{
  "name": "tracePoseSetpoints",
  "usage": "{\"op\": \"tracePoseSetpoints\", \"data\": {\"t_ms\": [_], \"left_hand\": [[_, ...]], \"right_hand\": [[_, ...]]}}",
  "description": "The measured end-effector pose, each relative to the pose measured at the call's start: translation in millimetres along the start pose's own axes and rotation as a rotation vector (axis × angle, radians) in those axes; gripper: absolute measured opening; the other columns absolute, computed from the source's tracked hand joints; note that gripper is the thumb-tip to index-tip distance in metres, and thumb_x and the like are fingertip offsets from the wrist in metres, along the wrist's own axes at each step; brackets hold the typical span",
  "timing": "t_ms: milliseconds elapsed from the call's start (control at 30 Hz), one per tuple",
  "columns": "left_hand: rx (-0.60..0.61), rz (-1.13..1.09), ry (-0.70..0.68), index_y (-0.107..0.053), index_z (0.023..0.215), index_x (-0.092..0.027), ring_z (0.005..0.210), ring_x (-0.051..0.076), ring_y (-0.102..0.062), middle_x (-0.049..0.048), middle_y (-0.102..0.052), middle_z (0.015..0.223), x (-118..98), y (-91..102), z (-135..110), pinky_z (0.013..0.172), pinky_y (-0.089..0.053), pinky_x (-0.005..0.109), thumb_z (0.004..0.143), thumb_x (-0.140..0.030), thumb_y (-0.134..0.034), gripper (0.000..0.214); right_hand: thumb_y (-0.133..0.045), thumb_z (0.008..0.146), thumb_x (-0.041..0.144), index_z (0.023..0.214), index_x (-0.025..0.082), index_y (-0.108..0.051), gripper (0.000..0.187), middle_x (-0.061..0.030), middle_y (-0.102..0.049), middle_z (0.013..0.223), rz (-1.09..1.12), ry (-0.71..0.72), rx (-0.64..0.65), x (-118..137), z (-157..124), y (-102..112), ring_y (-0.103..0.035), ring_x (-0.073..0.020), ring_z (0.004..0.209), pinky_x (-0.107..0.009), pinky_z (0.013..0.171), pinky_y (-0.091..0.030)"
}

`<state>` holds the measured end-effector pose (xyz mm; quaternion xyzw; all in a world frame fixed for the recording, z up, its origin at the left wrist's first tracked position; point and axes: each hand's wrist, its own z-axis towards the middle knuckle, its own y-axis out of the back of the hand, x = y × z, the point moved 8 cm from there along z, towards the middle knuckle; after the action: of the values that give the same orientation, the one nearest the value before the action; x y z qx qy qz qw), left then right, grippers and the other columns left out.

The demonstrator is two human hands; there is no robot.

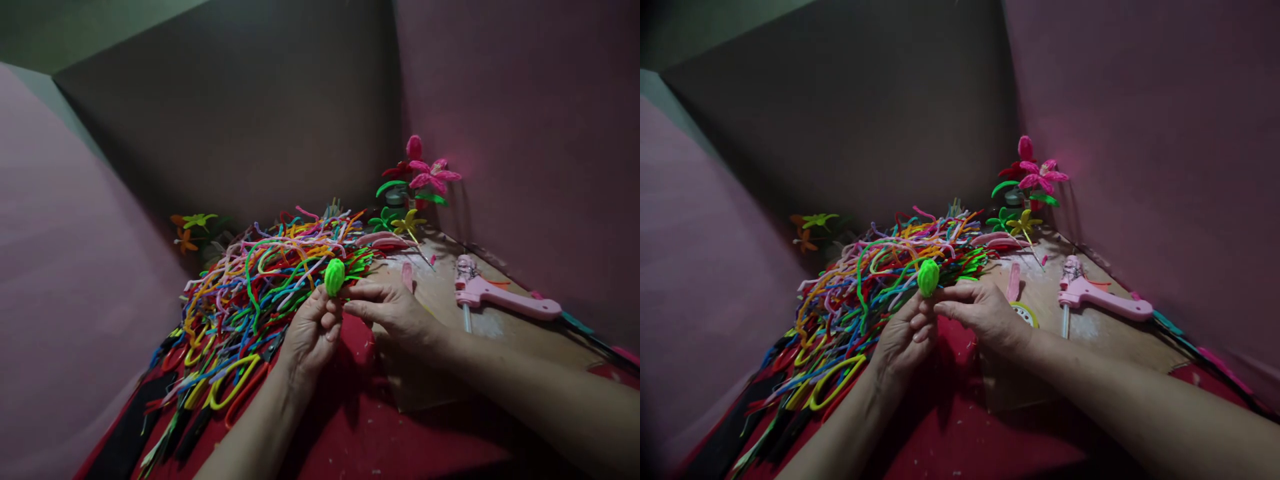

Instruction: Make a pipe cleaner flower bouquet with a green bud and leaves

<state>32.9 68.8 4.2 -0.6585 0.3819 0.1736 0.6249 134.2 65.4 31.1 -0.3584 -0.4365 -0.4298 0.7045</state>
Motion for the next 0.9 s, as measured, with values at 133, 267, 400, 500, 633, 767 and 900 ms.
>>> {"op": "tracePoseSetpoints", "data": {"t_ms": [133, 267, 400, 500, 633, 767, 900], "left_hand": [[-0.003, 0.043, -0.031, -0.049, 0.069, -0.013, 0.032, 0.000, -0.035, -0.0074, -0.045, 0.050, 6.4, 0.0, 1.5, 0.029, -0.027, 0.009, 0.075, -0.014, -0.065, 0.018], [0.018, 0.094, -0.030, -0.051, 0.073, -0.014, 0.033, 0.001, -0.038, -0.0077, -0.048, 0.050, 14.4, 0.1, 2.2, 0.030, -0.030, 0.010, 0.064, -0.022, -0.076, 0.028], [0.041, 0.086, -0.011, -0.053, 0.075, -0.014, 0.036, 0.002, -0.042, -0.0067, -0.050, 0.052, 19.0, -1.8, 1.3, 0.031, -0.032, 0.011, 0.061, -0.024, -0.078, 0.030], [0.043, 0.045, 0.023, -0.055, 0.075, -0.011, 0.038, 0.001, -0.044, -0.0059, -0.050, 0.054, 20.9, -4.3, -0.6, 0.033, -0.034, 0.009, 0.062, -0.018, -0.077, 0.026], [0.087, 0.039, 0.047, -0.058, 0.078, -0.009, 0.044, 0.002, -0.048, -0.0034, -0.053, 0.058, 19.7, -8.6, -3.2, 0.038, -0.039, 0.010, 0.066, -0.013, -0.074, 0.020], [0.109, 0.121, 0.059, -0.058, 0.081, -0.010, 0.046, 0.005, -0.052, -0.0009, -0.057, 0.061, 18.3, -7.8, -3.7, 0.039, -0.043, 0.014, 0.068, -0.013, -0.071, 0.019], [0.127, 0.169, 0.053, -0.057, 0.081, -0.010, 0.047, 0.008, -0.055, 0.0011, -0.060, 0.062, 18.8, -8.7, -3.7, 0.040, -0.049, 0.018, 0.069, -0.013, -0.068, 0.016]], "right_hand": [[-0.068, 0.071, 0.036, 0.088, 0.022, -0.074, 0.022, -0.0023, -0.065, 0.079, 0.114, -0.080, -0.019, -8.1, -2.6, -2.9, -0.053, -0.0134, 0.072, -0.027, 0.068, -0.041], [-0.069, 0.069, 0.037, 0.079, 0.017, -0.073, 0.022, 0.0009, -0.058, 0.063, 0.221, -0.211, -0.073, -23.3, -4.8, -0.9, -0.036, -0.0061, 0.049, -0.022, 0.046, -0.023], [-0.074, 0.064, 0.037, 0.074, 0.015, -0.071, 0.024, 0.0044, -0.049, 0.053, 0.337, -0.270, -0.099, -33.0, -5.7, -0.8, -0.030, -0.0045, 0.045, -0.022, 0.044, -0.017], [-0.075, 0.064, 0.036, 0.077, 0.015, -0.070, 0.026, 0.0054, -0.046, 0.053, 0.390, -0.304, -0.110, -37.8, -6.7, -1.1, -0.029, -0.0039, 0.044, -0.021, 0.044, -0.018], [-0.073, 0.067, 0.037, 0.080, 0.015, -0.067, 0.027, 0.0061, -0.046, 0.053, 0.414, -0.299, -0.102, -36.0, -7.4, -2.2, -0.032, -0.0038, 0.041, -0.022, 0.043, -0.023], [-0.071, 0.068, 0.041, 0.083, 0.015, -0.065, 0.030, 0.0052, -0.050, 0.052, 0.395, -0.295, -0.102, -32.9, -8.3, -3.3, -0.036, -0.0045, 0.039, -0.021, 0.041, -0.025], [-0.065, 0.073, 0.043, 0.087, 0.015, -0.064, 0.032, 0.0023, -0.056, 0.054, 0.386, -0.262, -0.063, -34.1, -8.2, -5.4, -0.043, -0.0064, 0.039, -0.021, 0.040, -0.028]]}}
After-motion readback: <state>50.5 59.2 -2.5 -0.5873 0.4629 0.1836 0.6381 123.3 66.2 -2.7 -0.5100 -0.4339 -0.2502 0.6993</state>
